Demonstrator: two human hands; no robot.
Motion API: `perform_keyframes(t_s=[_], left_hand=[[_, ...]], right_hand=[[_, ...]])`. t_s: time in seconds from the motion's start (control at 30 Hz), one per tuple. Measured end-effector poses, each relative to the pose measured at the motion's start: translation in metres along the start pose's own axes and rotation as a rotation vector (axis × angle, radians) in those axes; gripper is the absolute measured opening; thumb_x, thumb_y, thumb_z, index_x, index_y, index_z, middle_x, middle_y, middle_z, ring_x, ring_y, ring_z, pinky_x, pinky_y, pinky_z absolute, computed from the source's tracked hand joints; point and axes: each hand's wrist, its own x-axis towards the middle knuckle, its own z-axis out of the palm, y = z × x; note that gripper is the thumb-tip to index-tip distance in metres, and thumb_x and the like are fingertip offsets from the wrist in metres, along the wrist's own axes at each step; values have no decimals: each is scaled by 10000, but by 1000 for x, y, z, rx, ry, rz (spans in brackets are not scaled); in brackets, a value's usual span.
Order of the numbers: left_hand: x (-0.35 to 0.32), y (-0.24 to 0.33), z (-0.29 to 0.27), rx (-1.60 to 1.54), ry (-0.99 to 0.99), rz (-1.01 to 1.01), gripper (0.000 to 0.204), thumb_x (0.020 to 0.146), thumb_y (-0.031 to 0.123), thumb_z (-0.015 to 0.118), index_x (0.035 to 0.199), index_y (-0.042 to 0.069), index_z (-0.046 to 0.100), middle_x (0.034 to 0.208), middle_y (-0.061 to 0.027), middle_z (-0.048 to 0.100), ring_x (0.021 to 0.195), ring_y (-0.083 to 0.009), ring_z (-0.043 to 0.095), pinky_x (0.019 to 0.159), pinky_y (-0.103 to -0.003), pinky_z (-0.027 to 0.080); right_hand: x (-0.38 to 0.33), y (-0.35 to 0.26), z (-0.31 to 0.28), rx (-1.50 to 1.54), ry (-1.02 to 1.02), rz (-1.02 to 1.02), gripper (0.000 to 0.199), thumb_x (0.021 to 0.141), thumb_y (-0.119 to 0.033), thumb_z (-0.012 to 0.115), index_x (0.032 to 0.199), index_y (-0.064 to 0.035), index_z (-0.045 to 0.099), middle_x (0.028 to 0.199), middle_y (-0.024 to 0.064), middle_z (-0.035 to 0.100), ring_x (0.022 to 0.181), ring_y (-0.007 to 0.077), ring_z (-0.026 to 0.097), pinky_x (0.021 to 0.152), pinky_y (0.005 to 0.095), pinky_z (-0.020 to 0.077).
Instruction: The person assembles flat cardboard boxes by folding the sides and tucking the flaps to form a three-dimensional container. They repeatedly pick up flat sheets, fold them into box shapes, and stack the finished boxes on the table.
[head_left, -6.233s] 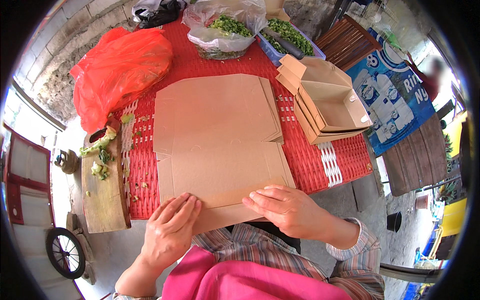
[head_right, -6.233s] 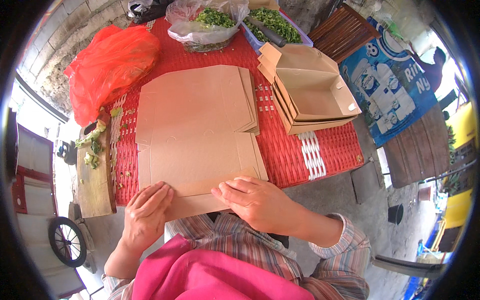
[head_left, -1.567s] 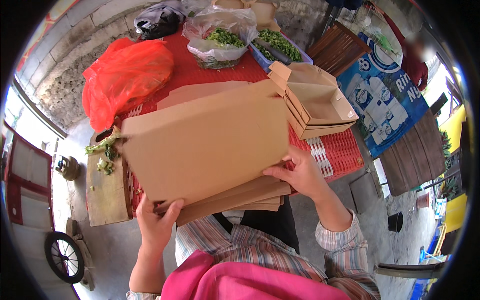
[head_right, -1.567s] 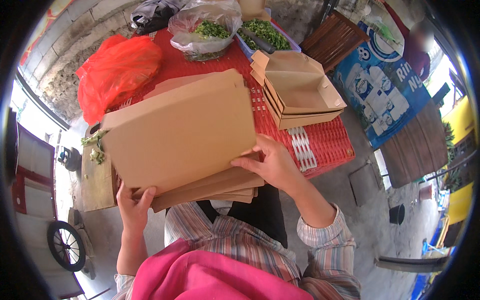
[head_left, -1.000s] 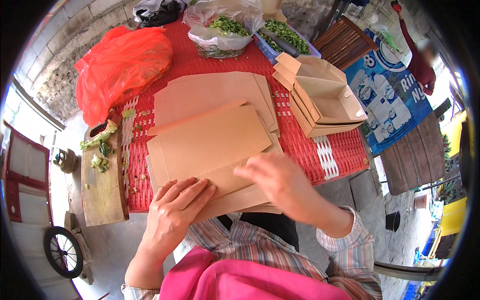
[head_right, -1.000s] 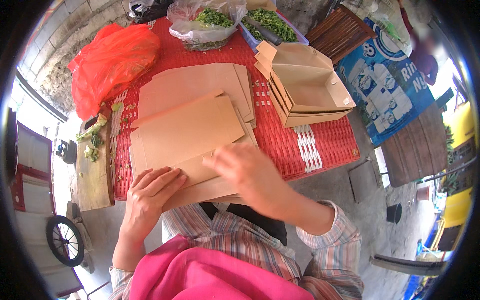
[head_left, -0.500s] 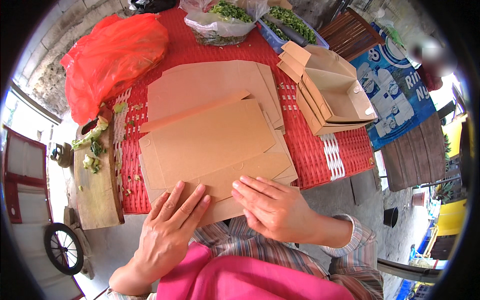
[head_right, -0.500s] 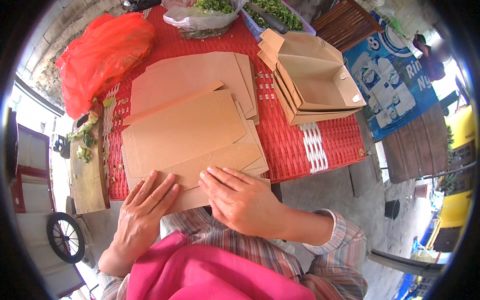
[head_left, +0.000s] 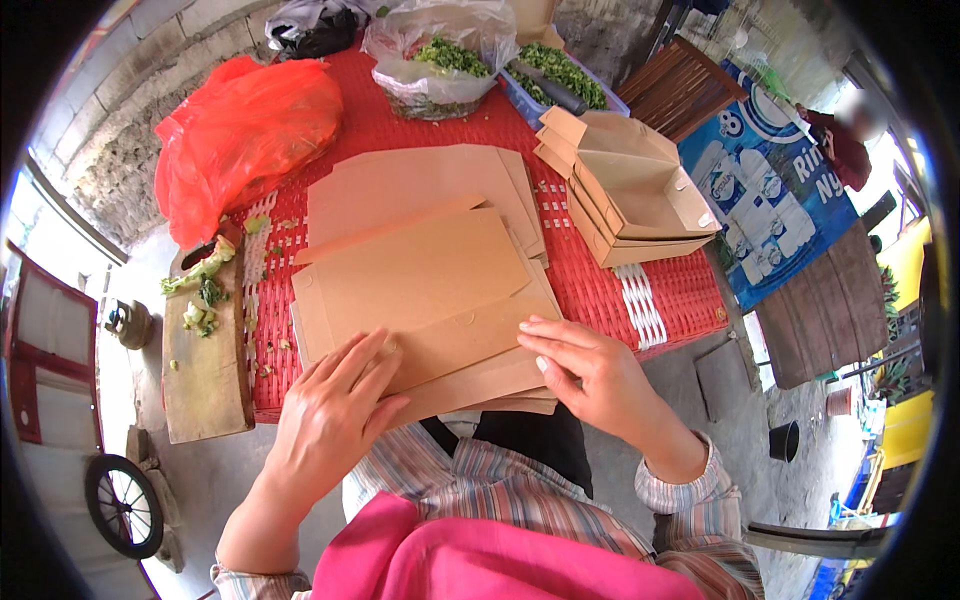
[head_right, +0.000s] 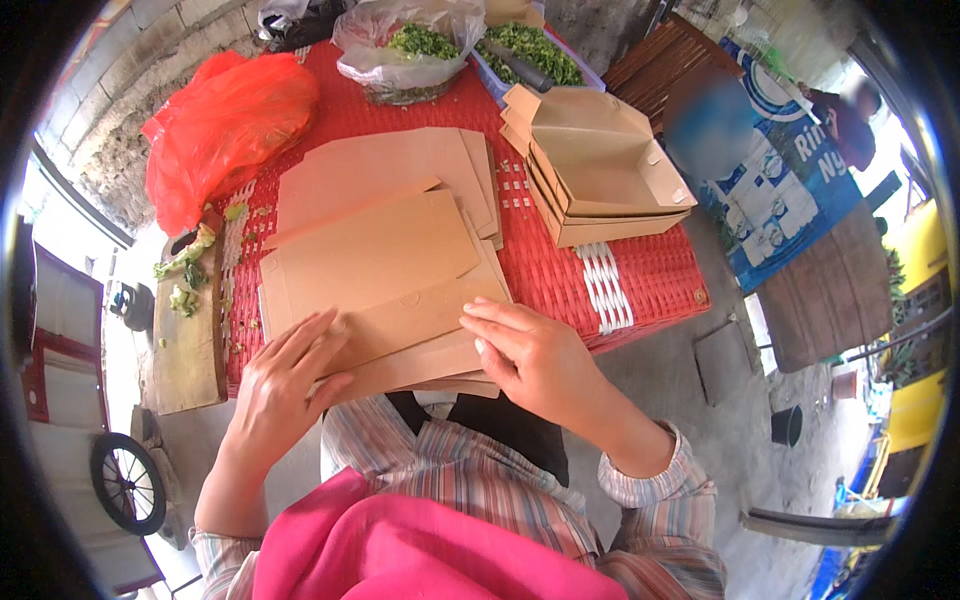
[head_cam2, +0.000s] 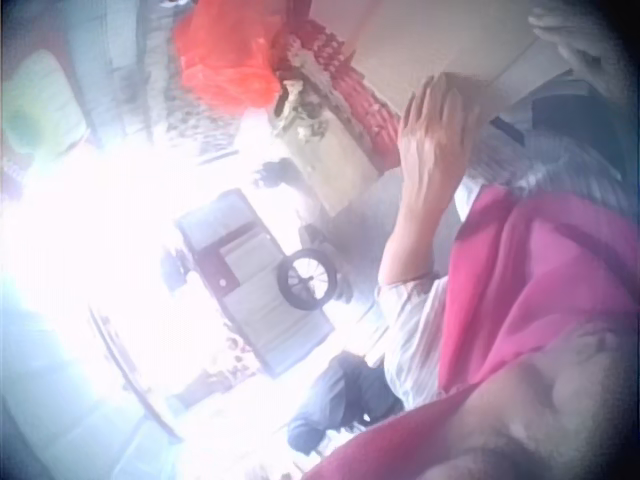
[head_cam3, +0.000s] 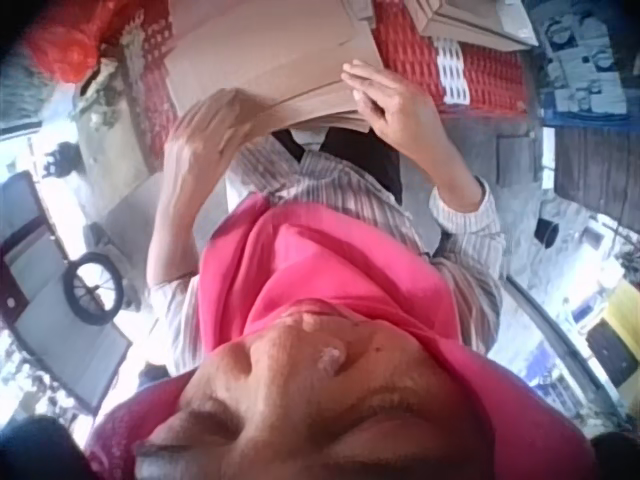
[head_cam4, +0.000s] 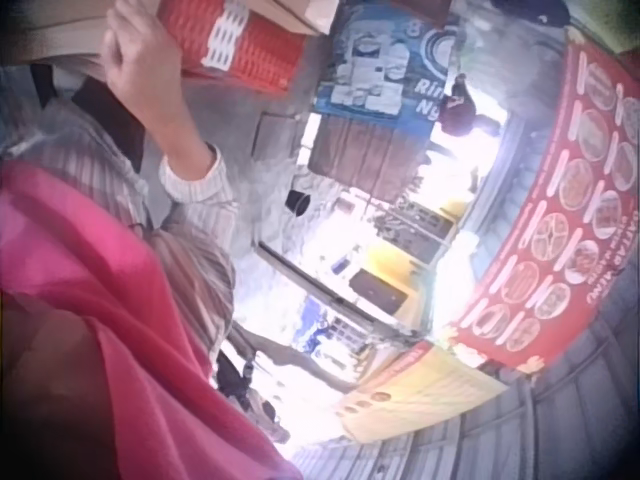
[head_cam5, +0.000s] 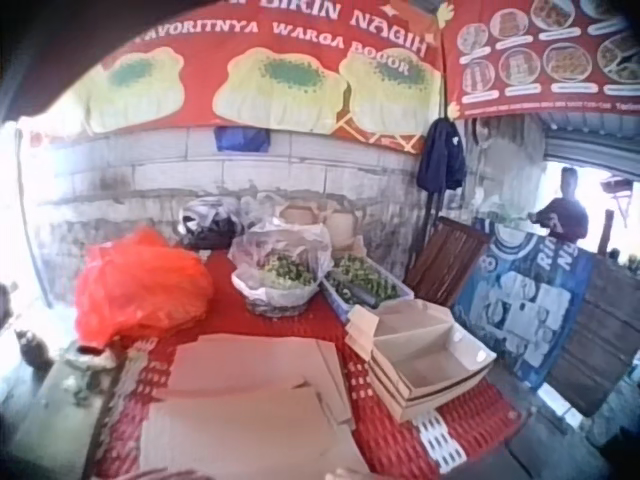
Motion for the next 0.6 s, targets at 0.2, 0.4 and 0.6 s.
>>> perform_keyframes(t_s=[0.2,0.4,0.6], left_hand=[[9,-5,13,287,21,226,314,844,128,674,1115,-28,646,1160,-153,662,1006,-296,666,804,-355,565],[22,-26,-29,321,165,133,170,901,82,586,1029,-20,632,1029,-122,686,817,-226,688,598,-326,530],[38,-17,-37,-189,881,-481,220,1031,145,487,1013,-4,647,813,-21,648,679,-78,570,616,-233,459]], right_hand=[[0,-11,-9,114,247,-2,364,900,46,588,1251,-40,632,1097,80,625,885,187,625,667,256,514],[7,-15,-1,196,285,28,332,920,12,589,1244,-45,633,1097,97,615,882,194,623,637,247,497],[41,-16,12,398,302,61,714,915,-199,689,1508,-72,312,1276,200,509,1189,327,530,994,424,455]])
